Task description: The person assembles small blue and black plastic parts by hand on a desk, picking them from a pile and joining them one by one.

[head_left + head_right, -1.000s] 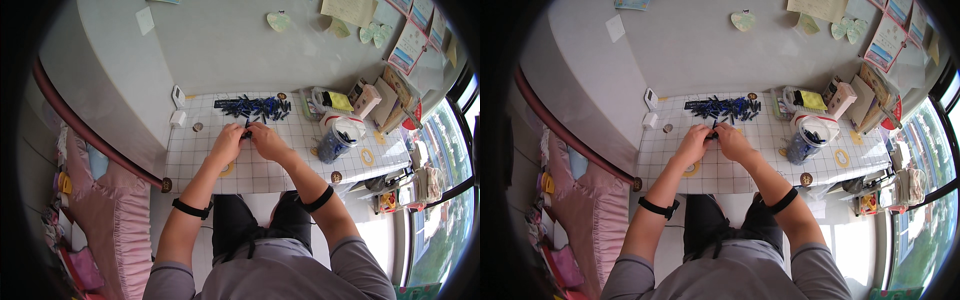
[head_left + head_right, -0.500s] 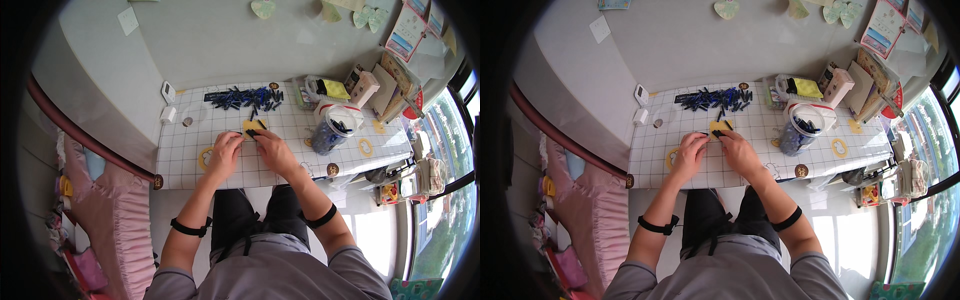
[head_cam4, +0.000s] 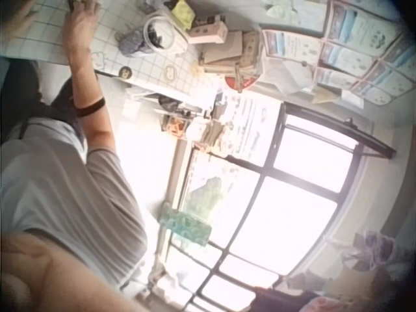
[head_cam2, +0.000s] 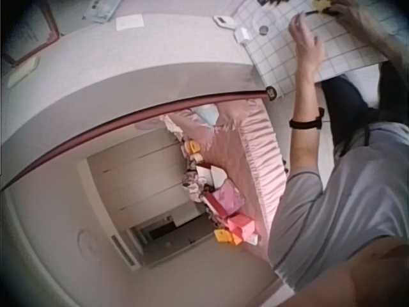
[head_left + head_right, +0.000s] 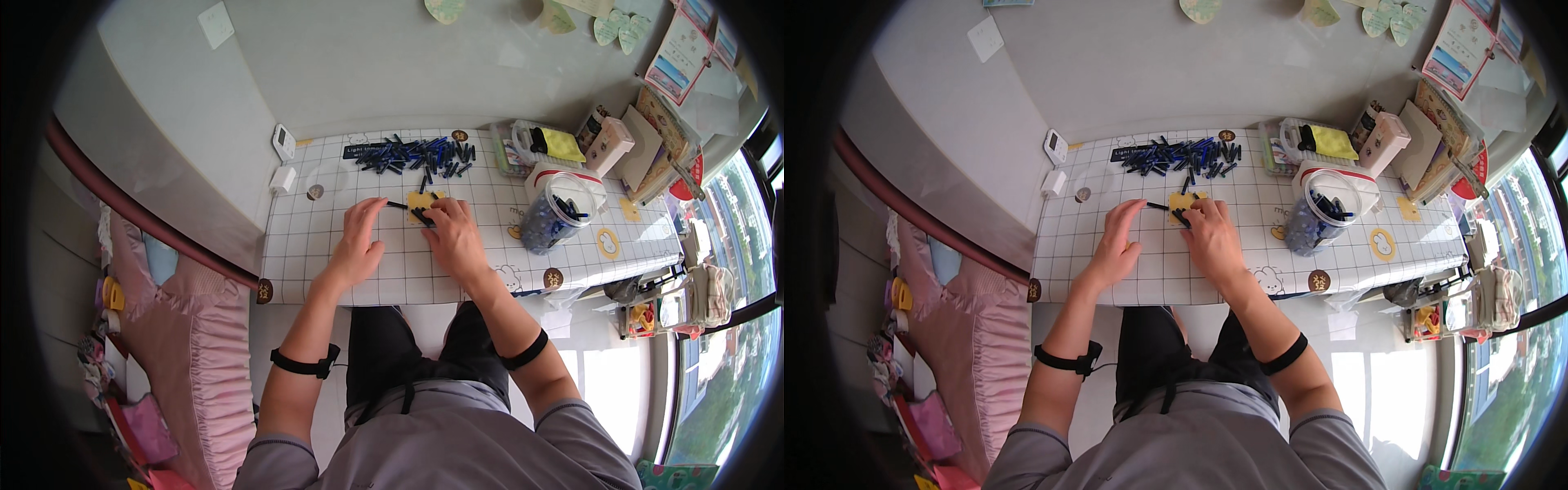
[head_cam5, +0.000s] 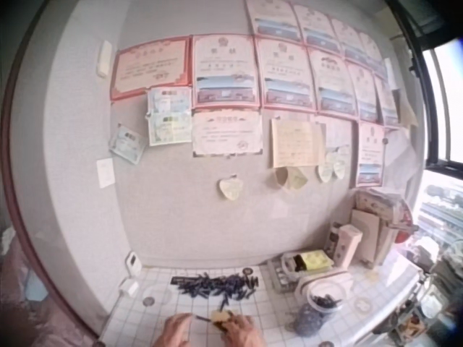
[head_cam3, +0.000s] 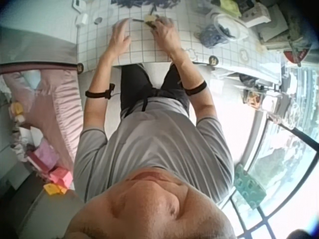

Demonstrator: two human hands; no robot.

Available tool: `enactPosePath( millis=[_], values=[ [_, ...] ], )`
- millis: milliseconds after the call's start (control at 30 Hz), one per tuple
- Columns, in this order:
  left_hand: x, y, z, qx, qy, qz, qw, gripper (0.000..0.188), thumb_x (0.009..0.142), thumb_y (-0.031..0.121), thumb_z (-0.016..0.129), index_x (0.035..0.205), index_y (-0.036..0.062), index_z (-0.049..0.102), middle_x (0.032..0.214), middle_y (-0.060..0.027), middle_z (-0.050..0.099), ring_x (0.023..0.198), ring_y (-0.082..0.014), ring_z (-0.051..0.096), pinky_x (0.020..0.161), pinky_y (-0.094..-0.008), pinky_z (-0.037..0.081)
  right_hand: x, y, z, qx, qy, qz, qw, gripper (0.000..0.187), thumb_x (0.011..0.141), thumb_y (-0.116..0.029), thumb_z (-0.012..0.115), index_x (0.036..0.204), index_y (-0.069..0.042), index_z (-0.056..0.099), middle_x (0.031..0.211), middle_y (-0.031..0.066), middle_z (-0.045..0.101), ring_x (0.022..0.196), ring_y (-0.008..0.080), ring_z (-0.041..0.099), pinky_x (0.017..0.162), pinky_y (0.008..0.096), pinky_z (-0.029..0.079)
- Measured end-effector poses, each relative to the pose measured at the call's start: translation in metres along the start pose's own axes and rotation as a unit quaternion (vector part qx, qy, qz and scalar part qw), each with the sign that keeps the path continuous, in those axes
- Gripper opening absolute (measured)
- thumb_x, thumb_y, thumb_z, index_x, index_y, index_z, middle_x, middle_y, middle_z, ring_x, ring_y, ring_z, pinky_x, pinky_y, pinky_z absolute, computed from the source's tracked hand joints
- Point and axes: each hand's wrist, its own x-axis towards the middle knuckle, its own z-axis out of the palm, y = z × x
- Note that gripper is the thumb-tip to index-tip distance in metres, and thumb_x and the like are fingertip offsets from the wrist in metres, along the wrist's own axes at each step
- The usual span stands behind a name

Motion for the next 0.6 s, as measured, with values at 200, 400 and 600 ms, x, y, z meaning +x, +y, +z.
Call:
enactPosePath(
  millis=[200,400,600],
  values=[
    [-0.009,-0.006,-0.007,0.084,-0.026,0.046,0.995,0.050,0.057,-0.005,0.041,0.106,0.0057,0.035,0.107,-0.0101,0.032,0.101,-0.0269,0.029,0.085,-0.0356,0.024,0.006,0.001,0.004,-0.048,0.001,0.012,0.999,0.013,0.060,-0.005,0.056,0.073,-0.003,0.053,0.078,0.0076,0.046,0.075,0.0236,0.041,0.067,0.0299,0.037],
    [-0.018,0.002,-0.012,0.169,-0.017,0.013,0.985,0.039,0.064,0.006,0.051,0.101,0.0047,0.038,0.100,-0.0108,0.035,0.092,-0.0260,0.034,0.080,-0.0353,0.026,0.008,0.001,0.000,-0.077,-0.015,0.039,0.996,0.008,0.062,-0.005,0.055,0.070,-0.003,0.054,0.076,0.0080,0.046,0.072,0.0242,0.042,0.064,0.0310,0.037],
    [-0.019,0.012,-0.012,0.247,0.018,-0.058,0.967,0.035,0.066,0.016,0.056,0.095,0.0022,0.040,0.093,-0.0116,0.039,0.082,-0.0252,0.038,0.073,-0.0360,0.030,0.005,-0.003,-0.003,-0.080,-0.031,0.056,0.995,0.008,0.061,-0.005,0.055,0.069,-0.003,0.053,0.071,0.0088,0.048,0.069,0.0255,0.044,0.063,0.0313,0.037]
  ],
)
